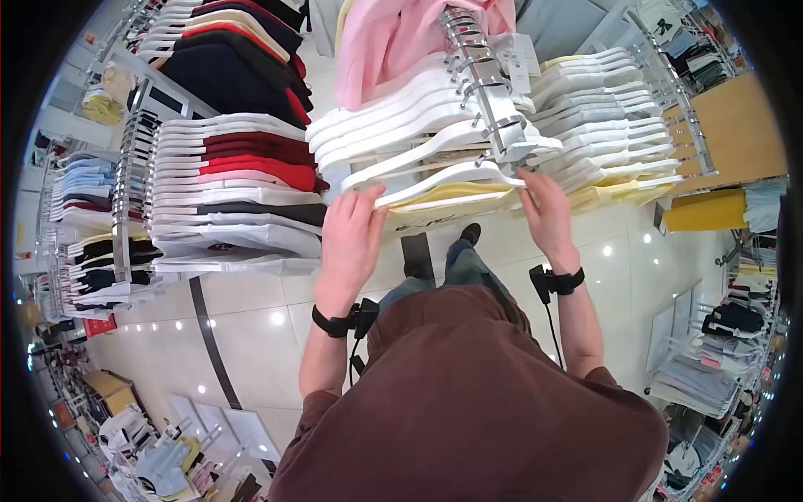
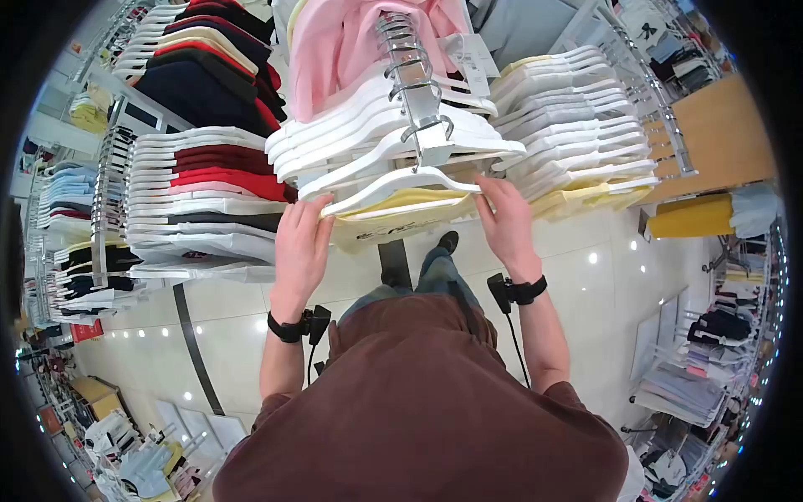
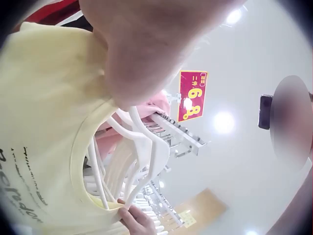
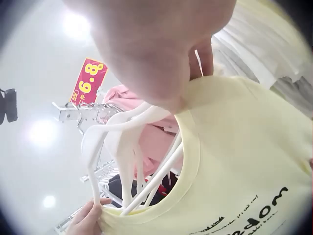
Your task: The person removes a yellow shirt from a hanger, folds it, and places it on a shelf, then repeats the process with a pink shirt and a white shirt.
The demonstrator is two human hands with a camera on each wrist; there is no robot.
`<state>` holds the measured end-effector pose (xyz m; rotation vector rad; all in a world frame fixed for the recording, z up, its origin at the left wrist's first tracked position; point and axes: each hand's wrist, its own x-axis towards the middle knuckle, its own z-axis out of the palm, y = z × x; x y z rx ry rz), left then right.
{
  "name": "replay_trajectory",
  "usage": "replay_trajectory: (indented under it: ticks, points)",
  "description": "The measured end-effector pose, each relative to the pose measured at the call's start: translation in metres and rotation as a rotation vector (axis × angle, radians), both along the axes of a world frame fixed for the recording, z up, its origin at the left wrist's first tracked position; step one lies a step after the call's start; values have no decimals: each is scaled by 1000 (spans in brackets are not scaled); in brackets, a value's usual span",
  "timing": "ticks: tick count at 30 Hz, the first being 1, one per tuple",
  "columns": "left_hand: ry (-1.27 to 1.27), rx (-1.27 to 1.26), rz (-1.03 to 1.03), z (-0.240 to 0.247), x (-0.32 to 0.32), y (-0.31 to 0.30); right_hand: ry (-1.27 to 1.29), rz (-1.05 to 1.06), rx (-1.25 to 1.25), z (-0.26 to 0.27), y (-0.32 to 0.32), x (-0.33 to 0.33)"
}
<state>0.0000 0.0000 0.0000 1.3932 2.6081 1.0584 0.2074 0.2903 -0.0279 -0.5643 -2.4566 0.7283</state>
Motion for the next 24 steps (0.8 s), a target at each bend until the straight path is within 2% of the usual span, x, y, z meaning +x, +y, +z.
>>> replay_trajectory:
  ticks: [6,8,11,15,17,18,20,21,23,24]
  points:
    - [56,39,-12,3,6,14,-50,-10,13,14,-10,-8]
    - [-43,72,-6,-2,5,13,68,45,-20,9,-5,-6]
    - [-61,122,50,-18,-4,2,85,-11,-160,-1,-1,-1]
    - [-131,120,39,-15,-2,0,16,-28,-199,-18,11,12]
    - [-186,169,29,-15,-5,-4,81,-39,-532,-33,17,18]
    - [-186,165,25,-16,-6,-5,83,-44,-535,-35,19,21]
    - [-213,143,5,-18,-6,-7,56,-20,-745,-38,20,27]
    - [-214,143,-3,-19,-7,-6,58,-27,-744,-41,22,31]
    - [-145,116,1,-20,-7,-5,-24,-35,-1090,-52,26,37]
    - [-145,115,-2,-19,-7,-4,-23,-38,-1090,-59,28,40]
